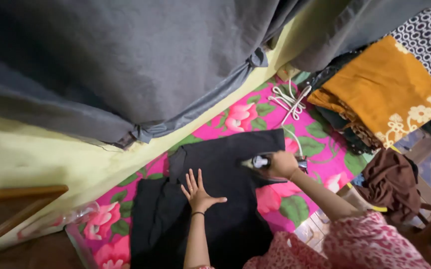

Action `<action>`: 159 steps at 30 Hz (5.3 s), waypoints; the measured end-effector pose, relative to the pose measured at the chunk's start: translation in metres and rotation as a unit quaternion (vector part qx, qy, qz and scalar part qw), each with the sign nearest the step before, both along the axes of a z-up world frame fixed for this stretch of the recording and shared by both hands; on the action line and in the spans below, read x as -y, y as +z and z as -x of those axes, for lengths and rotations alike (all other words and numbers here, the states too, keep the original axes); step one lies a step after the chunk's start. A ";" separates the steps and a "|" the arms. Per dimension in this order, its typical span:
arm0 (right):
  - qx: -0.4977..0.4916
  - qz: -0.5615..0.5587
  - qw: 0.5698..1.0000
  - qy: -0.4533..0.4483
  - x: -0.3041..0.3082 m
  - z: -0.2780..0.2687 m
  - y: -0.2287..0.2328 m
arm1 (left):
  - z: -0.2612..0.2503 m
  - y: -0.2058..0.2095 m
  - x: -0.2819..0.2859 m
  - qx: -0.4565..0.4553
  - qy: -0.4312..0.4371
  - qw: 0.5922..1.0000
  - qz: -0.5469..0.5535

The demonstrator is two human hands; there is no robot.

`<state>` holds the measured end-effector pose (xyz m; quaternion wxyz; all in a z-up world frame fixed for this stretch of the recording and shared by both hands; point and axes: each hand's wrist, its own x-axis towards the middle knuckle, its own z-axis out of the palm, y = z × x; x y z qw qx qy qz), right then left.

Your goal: Iron and fold a black t-shirt on a padded surface.

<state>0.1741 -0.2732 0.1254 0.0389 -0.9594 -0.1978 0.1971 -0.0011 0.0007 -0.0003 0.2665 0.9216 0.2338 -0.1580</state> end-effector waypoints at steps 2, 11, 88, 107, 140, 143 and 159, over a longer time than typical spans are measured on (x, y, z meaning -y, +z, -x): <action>0.007 -0.025 0.999 0.036 0.004 0.007 -0.003 | 0.001 0.002 -0.001 -0.003 0.000 1.000 -0.002; 0.086 0.017 0.993 0.075 -0.015 -0.116 -0.031 | -0.001 0.002 0.001 -0.019 0.005 1.000 -0.004; 0.028 -0.130 0.979 0.156 0.002 -0.039 -0.012 | -0.003 0.006 0.002 -0.029 0.015 0.999 -0.010; -0.006 -0.077 0.971 0.227 0.047 -0.025 -0.029 | 0.003 0.022 0.015 -0.012 0.017 0.998 -0.055; -0.183 -0.328 0.871 -0.318 0.056 0.075 -0.262 | 0.182 0.032 -0.011 0.060 0.278 0.929 -0.238; -0.289 -0.256 0.843 -0.376 0.000 0.085 -0.254 | 0.200 0.027 -0.017 0.043 0.286 0.934 -0.208; -0.004 0.107 0.970 -0.218 0.282 0.148 -0.158 | 0.175 0.079 0.039 0.029 0.117 0.989 -0.084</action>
